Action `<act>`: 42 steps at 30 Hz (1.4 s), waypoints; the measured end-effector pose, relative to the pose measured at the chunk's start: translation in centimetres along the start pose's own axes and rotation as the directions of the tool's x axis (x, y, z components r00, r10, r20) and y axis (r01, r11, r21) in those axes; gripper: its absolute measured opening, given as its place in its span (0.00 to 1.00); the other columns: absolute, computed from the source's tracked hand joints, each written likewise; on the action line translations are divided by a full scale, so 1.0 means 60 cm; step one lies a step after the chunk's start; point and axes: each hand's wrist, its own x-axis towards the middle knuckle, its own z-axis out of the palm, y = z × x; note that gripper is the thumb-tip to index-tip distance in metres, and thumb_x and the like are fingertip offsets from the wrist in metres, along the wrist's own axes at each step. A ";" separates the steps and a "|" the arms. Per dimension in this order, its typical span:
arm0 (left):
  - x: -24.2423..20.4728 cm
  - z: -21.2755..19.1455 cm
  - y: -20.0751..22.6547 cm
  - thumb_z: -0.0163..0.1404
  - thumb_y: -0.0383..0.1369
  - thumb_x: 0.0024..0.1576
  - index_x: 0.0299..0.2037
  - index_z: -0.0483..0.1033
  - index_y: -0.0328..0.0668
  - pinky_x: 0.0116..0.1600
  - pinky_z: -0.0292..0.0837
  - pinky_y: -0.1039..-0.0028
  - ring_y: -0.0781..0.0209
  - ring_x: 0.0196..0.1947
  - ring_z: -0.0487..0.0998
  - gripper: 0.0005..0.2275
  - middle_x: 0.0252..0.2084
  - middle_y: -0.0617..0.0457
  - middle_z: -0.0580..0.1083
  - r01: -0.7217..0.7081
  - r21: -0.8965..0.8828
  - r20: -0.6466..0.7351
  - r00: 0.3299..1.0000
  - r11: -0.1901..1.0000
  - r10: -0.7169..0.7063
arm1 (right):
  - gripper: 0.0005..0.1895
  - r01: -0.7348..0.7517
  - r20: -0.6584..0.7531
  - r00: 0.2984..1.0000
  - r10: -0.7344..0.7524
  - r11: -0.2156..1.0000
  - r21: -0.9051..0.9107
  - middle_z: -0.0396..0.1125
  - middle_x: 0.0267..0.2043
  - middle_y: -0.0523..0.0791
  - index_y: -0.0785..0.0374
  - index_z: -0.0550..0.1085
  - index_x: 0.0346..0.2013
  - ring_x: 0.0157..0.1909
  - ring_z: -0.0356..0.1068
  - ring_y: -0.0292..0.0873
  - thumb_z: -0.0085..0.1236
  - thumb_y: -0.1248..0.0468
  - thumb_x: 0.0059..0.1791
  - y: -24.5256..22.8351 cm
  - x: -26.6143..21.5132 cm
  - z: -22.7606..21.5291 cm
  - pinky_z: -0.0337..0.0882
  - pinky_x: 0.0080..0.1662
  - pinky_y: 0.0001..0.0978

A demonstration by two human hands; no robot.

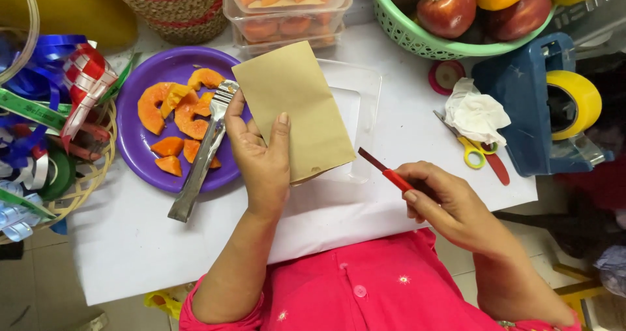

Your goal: Cleaning a plastic container with a cloth and cutting a cardboard liner to fit inside it.

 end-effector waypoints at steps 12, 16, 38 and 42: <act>-0.005 0.000 0.010 0.49 0.24 0.66 0.73 0.49 0.47 0.52 0.80 0.68 0.63 0.47 0.79 0.28 0.52 0.43 0.75 -0.019 0.012 -0.004 1.000 1.000 0.019 | 0.15 0.010 0.113 0.994 -0.002 0.998 -0.065 0.74 0.27 0.50 0.67 0.78 0.50 0.22 0.74 0.42 0.51 0.68 0.51 -0.006 0.004 0.027 0.78 0.29 0.36; -0.006 0.002 0.015 0.49 0.24 0.67 0.74 0.47 0.48 0.52 0.80 0.68 0.62 0.47 0.80 0.28 0.53 0.43 0.75 -0.038 0.035 0.015 0.999 0.999 0.037 | 0.15 -0.062 0.080 0.995 0.064 0.997 -0.035 0.74 0.26 0.51 0.68 0.77 0.51 0.21 0.73 0.42 0.51 0.69 0.51 0.003 0.007 0.029 0.77 0.26 0.34; -0.011 0.004 0.014 0.48 0.23 0.68 0.76 0.42 0.51 0.51 0.81 0.69 0.63 0.47 0.80 0.31 0.57 0.42 0.74 -0.087 0.053 0.037 0.996 0.995 0.085 | 0.15 -0.110 0.052 0.992 0.113 0.993 -0.049 0.75 0.27 0.51 0.66 0.77 0.52 0.21 0.74 0.43 0.51 0.69 0.51 0.004 0.011 0.036 0.77 0.26 0.34; -0.015 0.009 0.014 0.47 0.20 0.69 0.78 0.37 0.54 0.59 0.79 0.66 0.60 0.55 0.79 0.35 0.61 0.40 0.73 -0.166 0.077 0.074 0.984 0.983 0.161 | 0.16 -0.106 -0.017 0.994 0.106 0.994 -0.025 0.75 0.28 0.51 0.66 0.76 0.53 0.21 0.74 0.43 0.53 0.68 0.51 0.016 0.012 0.039 0.77 0.26 0.33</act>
